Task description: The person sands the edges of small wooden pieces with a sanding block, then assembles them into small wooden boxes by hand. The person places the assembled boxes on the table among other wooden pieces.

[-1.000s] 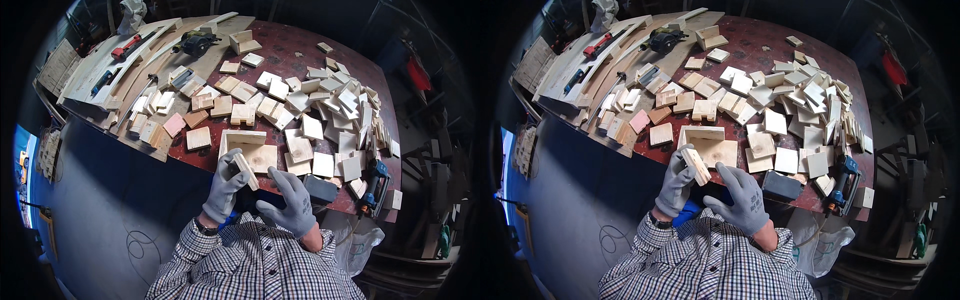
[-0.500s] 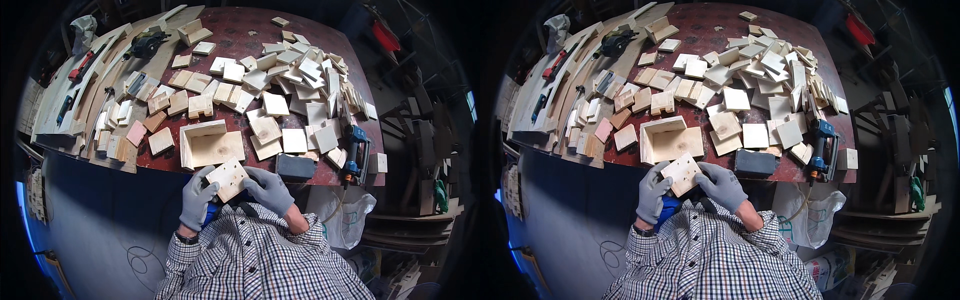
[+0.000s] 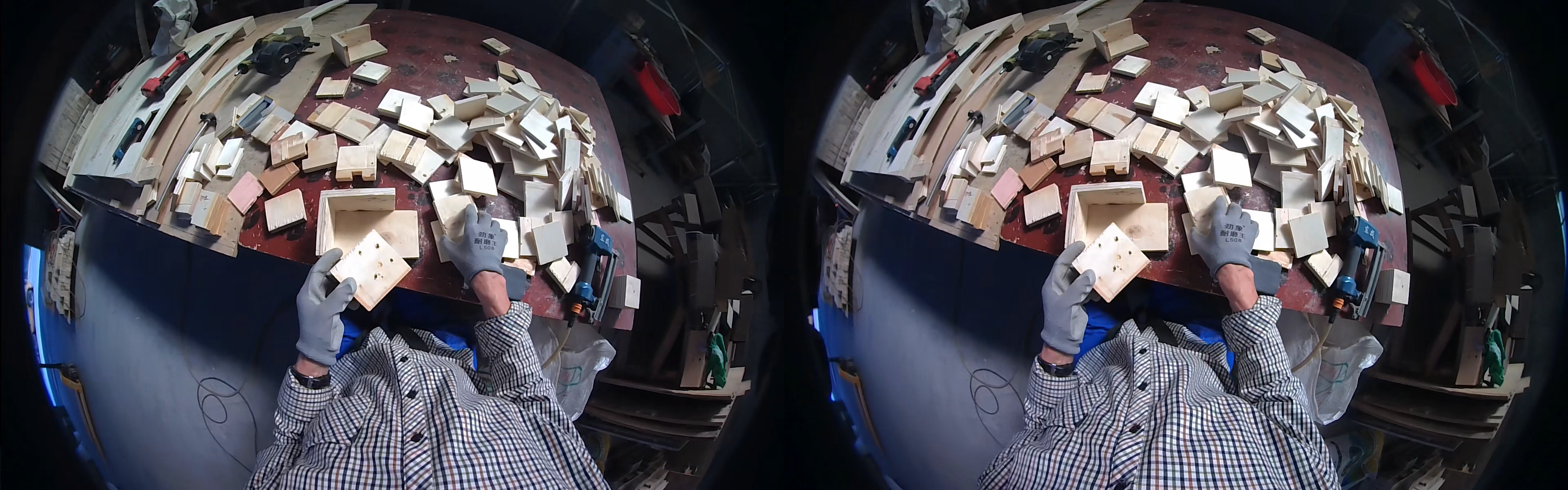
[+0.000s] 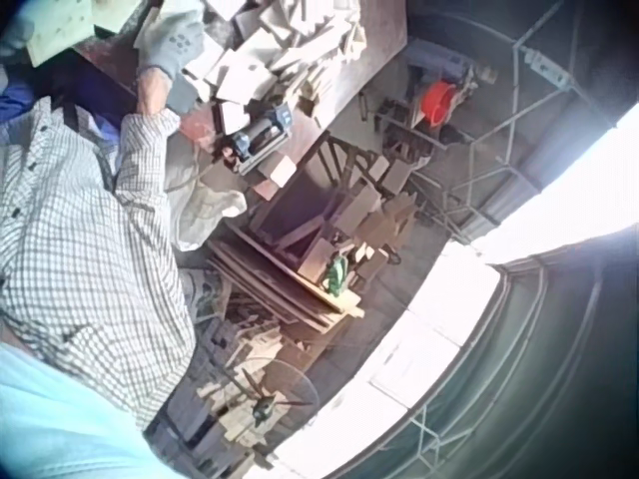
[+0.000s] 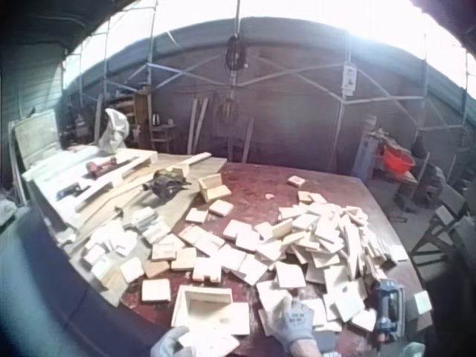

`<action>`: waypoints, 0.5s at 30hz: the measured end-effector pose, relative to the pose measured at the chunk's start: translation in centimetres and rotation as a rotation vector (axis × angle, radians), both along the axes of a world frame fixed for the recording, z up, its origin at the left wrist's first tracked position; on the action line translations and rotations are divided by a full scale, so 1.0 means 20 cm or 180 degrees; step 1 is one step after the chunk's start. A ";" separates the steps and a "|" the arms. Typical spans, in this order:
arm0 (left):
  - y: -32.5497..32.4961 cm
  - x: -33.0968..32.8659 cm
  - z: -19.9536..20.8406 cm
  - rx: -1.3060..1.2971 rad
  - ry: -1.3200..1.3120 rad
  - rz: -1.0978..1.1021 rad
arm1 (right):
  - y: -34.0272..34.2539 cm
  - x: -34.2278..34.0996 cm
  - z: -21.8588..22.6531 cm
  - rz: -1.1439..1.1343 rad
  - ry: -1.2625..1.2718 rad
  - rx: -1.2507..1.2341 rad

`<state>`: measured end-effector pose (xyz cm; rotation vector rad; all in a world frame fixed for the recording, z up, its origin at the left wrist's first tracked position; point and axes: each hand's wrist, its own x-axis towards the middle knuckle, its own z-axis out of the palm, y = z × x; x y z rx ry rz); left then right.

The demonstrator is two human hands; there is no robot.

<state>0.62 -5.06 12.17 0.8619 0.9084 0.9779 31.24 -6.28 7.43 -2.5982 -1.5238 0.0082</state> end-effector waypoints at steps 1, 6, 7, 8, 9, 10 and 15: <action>-0.01 0.00 0.00 0.0032 -0.0001 0.0053 | -0.01 -0.02 0.01 0.0046 -0.0061 0.0233; -0.02 0.00 -0.03 0.0250 0.0120 0.0082 | -0.22 -0.21 0.25 0.0660 0.2392 0.1311; -0.03 0.01 -0.08 0.0388 0.0100 0.0188 | -0.27 -0.30 0.33 0.1135 0.1774 0.1511; -0.03 0.02 -0.07 0.0347 -0.0071 0.0168 | -0.30 -0.37 0.41 0.1394 0.1386 0.1500; -0.03 0.05 -0.06 0.0718 0.0427 0.0242 | -0.32 -0.44 0.43 0.1405 0.1353 0.1562; -0.04 0.09 -0.04 0.1087 0.0885 0.0322 | -0.32 -0.50 0.44 0.1429 0.1285 0.1608; -0.11 0.16 -0.04 0.2890 0.1899 0.0543 | -0.33 -0.61 0.43 0.1315 0.1002 0.1923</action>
